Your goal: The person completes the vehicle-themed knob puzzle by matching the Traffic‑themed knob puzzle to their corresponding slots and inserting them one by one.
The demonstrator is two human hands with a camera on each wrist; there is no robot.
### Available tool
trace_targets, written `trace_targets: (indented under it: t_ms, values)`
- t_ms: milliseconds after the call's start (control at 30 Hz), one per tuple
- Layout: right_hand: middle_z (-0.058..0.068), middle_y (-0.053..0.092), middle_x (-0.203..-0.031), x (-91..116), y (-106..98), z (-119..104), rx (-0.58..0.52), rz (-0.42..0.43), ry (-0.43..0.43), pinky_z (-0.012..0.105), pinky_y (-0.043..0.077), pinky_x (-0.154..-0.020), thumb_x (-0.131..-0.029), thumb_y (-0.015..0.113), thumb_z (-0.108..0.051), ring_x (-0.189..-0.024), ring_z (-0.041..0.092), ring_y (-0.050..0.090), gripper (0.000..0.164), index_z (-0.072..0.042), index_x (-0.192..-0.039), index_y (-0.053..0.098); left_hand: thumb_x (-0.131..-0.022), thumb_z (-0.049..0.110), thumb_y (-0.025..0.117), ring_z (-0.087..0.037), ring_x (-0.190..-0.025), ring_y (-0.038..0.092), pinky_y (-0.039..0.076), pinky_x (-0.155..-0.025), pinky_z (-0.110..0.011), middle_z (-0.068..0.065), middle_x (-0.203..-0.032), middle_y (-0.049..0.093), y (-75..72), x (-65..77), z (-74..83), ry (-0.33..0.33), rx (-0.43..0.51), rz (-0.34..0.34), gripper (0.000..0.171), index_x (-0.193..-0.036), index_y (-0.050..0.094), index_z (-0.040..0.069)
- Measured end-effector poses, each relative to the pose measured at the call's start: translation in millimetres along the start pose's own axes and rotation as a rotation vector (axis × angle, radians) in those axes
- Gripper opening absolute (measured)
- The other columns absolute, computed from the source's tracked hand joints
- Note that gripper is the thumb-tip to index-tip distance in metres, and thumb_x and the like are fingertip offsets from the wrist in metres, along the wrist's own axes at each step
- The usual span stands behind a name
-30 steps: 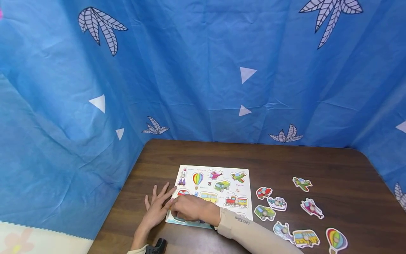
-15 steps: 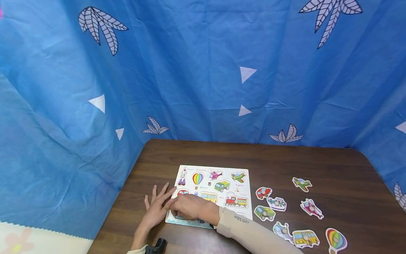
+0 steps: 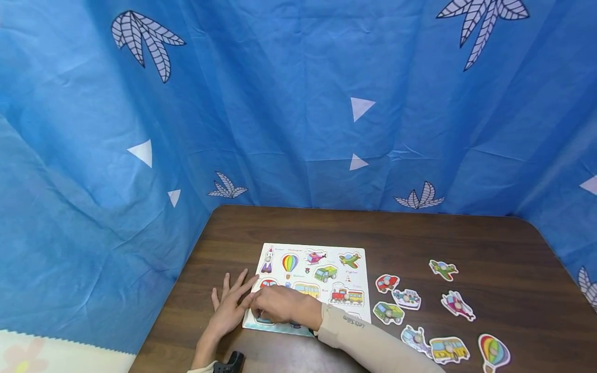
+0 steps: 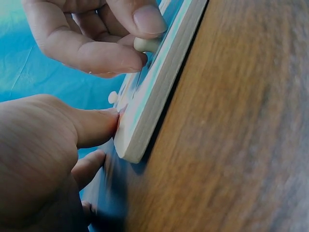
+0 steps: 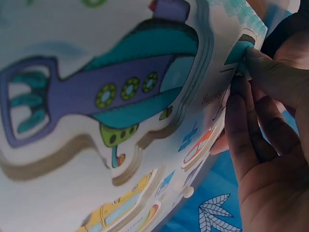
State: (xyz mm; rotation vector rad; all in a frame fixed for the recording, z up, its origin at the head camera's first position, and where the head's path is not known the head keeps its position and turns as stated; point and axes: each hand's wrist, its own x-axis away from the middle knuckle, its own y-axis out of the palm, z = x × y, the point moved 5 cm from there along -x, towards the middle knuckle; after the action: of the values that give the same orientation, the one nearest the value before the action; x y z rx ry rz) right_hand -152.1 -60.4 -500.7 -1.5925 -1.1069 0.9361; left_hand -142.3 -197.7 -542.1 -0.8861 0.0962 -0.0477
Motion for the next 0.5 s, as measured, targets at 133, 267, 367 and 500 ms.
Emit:
trace_targets:
  t_ms: [133, 267, 367, 500]
  values:
    - [-0.012, 0.07, -0.094, 0.4, 1.5, 0.4, -0.003, 0.004, -0.001, 0.006, 0.045, -0.075, -0.088, 0.077, -0.011, -0.087, -0.004, 0.06, 0.012, -0.021, -0.094, 0.073, -0.101, 0.036, 0.056, -0.058, -0.149, 0.005, -0.008, -0.106, -0.079, -0.014, -0.159, 0.039, -0.6, 0.4, 0.3, 0.001, 0.001, -0.002, 0.041, -0.141, 0.06, 0.025]
    - [-0.011, 0.069, -0.095, 0.6, 1.5, 0.2, -0.005, 0.006, -0.012, 0.005, 0.044, -0.076, -0.088, 0.076, -0.011, -0.087, -0.004, 0.06, 0.012, -0.021, -0.095, 0.073, -0.102, 0.036, 0.056, -0.057, -0.149, 0.004, -0.009, -0.107, -0.079, -0.014, -0.159, 0.039, -0.9, 0.4, 0.1, -0.008, 0.004, -0.009, 0.041, -0.141, 0.06, 0.026]
    - [-0.01, 0.069, -0.096, 1.5, 0.6, 0.0, -0.013, -0.001, -0.027, 0.006, 0.044, -0.078, -0.089, 0.074, -0.009, -0.088, -0.003, 0.06, 0.013, -0.019, -0.097, 0.073, -0.102, 0.036, 0.056, -0.057, -0.149, 0.004, -0.009, -0.107, -0.079, -0.013, -0.159, 0.039, -1.1, 0.2, 0.0, -0.012, 0.003, -0.013, 0.041, -0.141, 0.06, 0.026]
    - [-0.009, 0.069, -0.1, 4.5, -3.0, 1.5, -0.036, -0.002, -0.028, 0.007, 0.044, -0.081, -0.091, 0.072, -0.01, -0.09, -0.002, 0.059, 0.015, -0.018, -0.103, 0.072, -0.102, 0.036, 0.056, -0.057, -0.149, 0.005, -0.008, -0.106, -0.079, -0.013, -0.159, 0.04, -1.5, -0.3, 0.5, -0.008, 0.006, -0.006, 0.041, -0.141, 0.06, 0.026]
